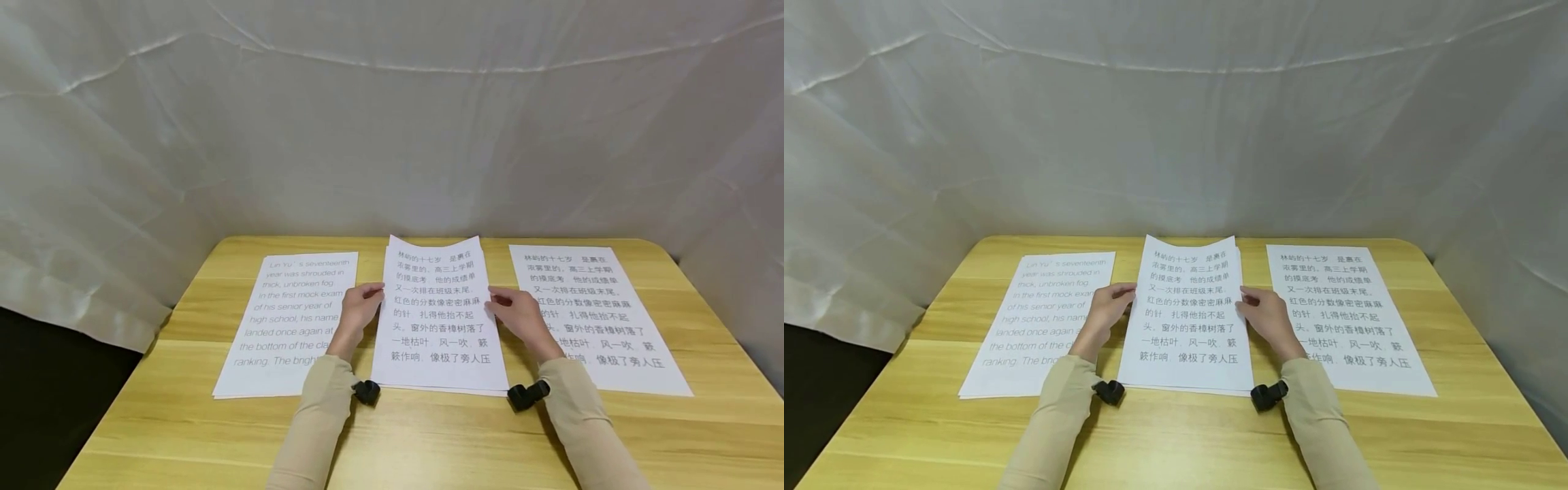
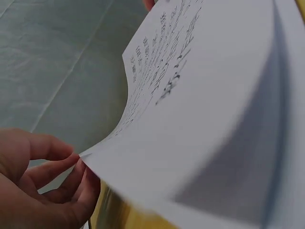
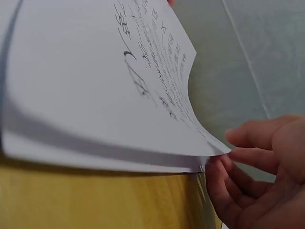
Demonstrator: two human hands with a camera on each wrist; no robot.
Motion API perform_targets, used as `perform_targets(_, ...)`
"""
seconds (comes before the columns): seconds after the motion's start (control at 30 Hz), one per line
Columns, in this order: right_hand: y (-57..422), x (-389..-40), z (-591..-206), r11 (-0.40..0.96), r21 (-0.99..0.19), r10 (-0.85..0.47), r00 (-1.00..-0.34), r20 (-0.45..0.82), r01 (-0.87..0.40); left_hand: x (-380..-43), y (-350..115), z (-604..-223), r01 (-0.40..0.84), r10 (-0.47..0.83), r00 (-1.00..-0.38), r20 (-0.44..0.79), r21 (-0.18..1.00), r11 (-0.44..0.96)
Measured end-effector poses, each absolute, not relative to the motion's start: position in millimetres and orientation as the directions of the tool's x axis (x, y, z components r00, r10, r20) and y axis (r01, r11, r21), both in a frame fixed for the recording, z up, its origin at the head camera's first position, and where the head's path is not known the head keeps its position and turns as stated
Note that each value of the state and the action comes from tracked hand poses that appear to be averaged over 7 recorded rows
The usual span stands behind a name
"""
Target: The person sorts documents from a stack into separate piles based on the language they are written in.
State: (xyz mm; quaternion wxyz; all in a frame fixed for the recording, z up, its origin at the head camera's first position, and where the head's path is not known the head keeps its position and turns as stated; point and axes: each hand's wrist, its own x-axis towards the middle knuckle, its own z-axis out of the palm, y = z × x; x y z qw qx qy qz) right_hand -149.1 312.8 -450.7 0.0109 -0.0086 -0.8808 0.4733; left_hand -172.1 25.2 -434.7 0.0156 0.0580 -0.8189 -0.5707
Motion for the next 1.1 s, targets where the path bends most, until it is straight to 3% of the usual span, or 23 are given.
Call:
perform_targets(0.33, 312.1, -151.2, -454.1, 0.513, -0.859, 0.07, -0.997, 0.033, 0.007, -172.7, 24.3, -437.1, -0.06, -0.133, -0.991, -0.015, 0.938, 0.341)
perform_targets(0.7, 317.4, -150.7, -450.5, 0.386, -0.922, 0.05, -0.998, 0.022, -0.001, -171.9, 19.8, -430.6, -0.064, -0.135, -0.99, -0.041, 0.983, 0.169)
perform_targets(1.1, 318.0, -152.1, -452.5, 0.316, -0.948, 0.037, -0.998, 0.046, -0.033, -173.7, 18.0, -429.4, -0.066, -0.141, -0.989, -0.049, 0.991, 0.117)
